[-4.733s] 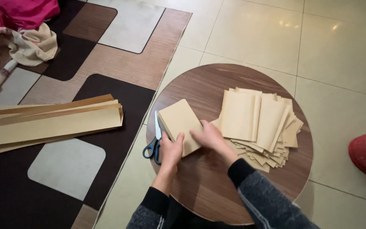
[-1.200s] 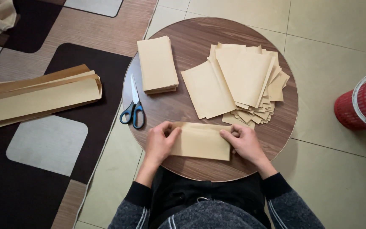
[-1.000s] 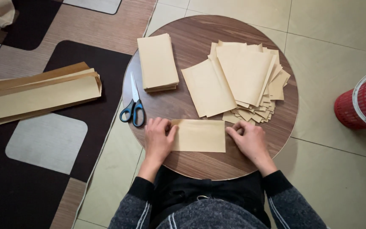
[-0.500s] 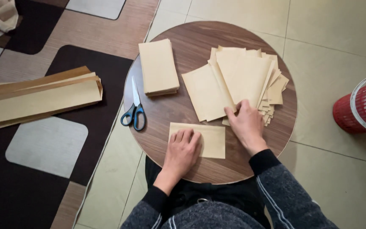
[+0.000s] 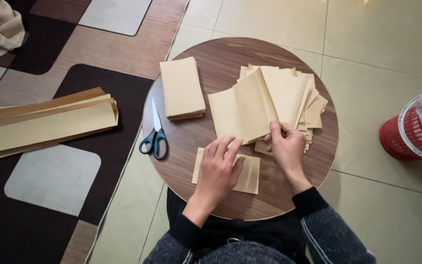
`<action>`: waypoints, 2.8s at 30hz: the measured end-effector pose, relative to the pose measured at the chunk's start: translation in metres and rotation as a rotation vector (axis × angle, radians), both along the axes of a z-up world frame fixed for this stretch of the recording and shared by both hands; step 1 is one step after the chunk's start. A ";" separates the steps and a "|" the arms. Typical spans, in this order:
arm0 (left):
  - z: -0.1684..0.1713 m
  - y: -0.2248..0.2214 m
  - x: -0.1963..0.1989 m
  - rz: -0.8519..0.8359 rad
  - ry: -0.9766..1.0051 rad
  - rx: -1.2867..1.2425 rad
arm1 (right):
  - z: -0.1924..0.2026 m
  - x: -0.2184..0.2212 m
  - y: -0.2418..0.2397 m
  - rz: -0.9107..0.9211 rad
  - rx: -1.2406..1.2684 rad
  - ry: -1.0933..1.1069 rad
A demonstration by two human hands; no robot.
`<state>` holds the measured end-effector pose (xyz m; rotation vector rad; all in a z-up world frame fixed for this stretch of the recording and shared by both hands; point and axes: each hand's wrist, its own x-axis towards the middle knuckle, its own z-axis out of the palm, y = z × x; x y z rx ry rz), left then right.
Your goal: Folding brown paper sheets into bags and stacking them on a table
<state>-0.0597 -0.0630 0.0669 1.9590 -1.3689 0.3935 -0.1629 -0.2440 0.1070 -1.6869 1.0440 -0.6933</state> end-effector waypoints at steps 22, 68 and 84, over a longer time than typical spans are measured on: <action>0.021 0.058 0.038 0.103 1.566 -0.327 | -0.039 -0.019 -0.001 0.308 0.401 -0.142; -0.045 0.111 0.038 -0.066 1.502 0.013 | -0.065 -0.087 0.046 0.408 0.556 0.007; -0.023 0.068 0.073 0.239 0.783 0.393 | -0.027 -0.046 0.023 0.308 0.316 0.496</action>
